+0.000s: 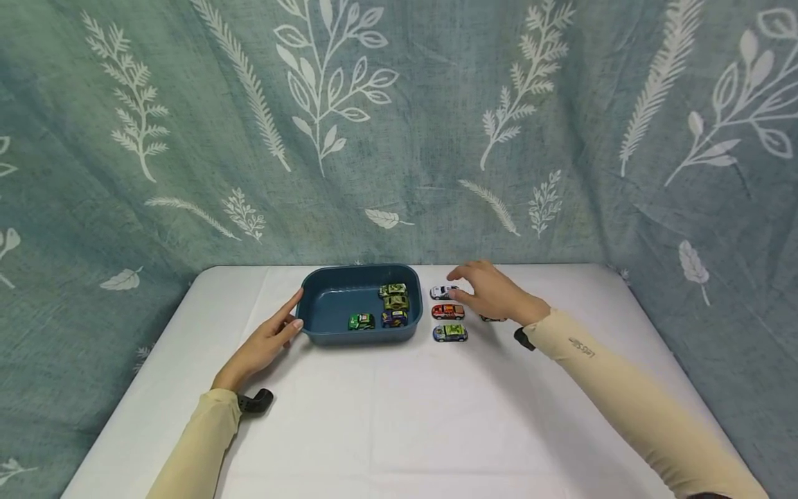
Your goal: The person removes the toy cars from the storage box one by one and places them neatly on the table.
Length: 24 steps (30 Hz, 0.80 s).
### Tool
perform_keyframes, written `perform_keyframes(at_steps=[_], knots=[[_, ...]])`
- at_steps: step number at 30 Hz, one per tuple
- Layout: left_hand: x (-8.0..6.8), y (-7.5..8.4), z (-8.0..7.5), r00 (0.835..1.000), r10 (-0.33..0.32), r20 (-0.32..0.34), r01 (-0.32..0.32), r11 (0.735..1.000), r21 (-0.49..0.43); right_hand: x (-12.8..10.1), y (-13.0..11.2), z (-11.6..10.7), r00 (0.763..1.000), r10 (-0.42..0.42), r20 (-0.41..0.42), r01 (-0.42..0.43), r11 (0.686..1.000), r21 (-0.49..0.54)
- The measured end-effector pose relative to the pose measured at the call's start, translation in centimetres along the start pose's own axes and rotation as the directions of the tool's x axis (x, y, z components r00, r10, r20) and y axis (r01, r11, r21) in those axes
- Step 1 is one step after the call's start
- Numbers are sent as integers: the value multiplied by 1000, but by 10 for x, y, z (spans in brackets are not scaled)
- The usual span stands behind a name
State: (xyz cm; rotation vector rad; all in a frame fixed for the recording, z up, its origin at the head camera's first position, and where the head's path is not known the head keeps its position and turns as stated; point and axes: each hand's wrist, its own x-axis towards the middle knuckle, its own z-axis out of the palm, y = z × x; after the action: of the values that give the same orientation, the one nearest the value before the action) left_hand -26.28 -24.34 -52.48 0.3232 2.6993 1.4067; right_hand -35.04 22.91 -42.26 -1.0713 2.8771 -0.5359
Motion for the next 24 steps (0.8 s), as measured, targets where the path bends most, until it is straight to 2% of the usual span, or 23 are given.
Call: perform_keyframes(at_steps=[7, 13, 20, 24], knots=[[1, -1, -4, 1000, -4, -3, 4, 1000, -11, 54, -45, -7, 995, -95, -44, 98, 994, 57], [3, -2, -3, 1000, 5, -6, -5, 999, -40, 90, -75, -9, 991, -125, -55, 128, 990, 50], [3, -2, -1, 1000, 4, 3, -4, 999, -39, 119, -86, 9, 987, -154, -44, 158, 981, 112], [2, -2, -1, 1000, 4, -8, -4, 999, -37, 131, -85, 25, 980, -190, -62, 196, 976, 92]])
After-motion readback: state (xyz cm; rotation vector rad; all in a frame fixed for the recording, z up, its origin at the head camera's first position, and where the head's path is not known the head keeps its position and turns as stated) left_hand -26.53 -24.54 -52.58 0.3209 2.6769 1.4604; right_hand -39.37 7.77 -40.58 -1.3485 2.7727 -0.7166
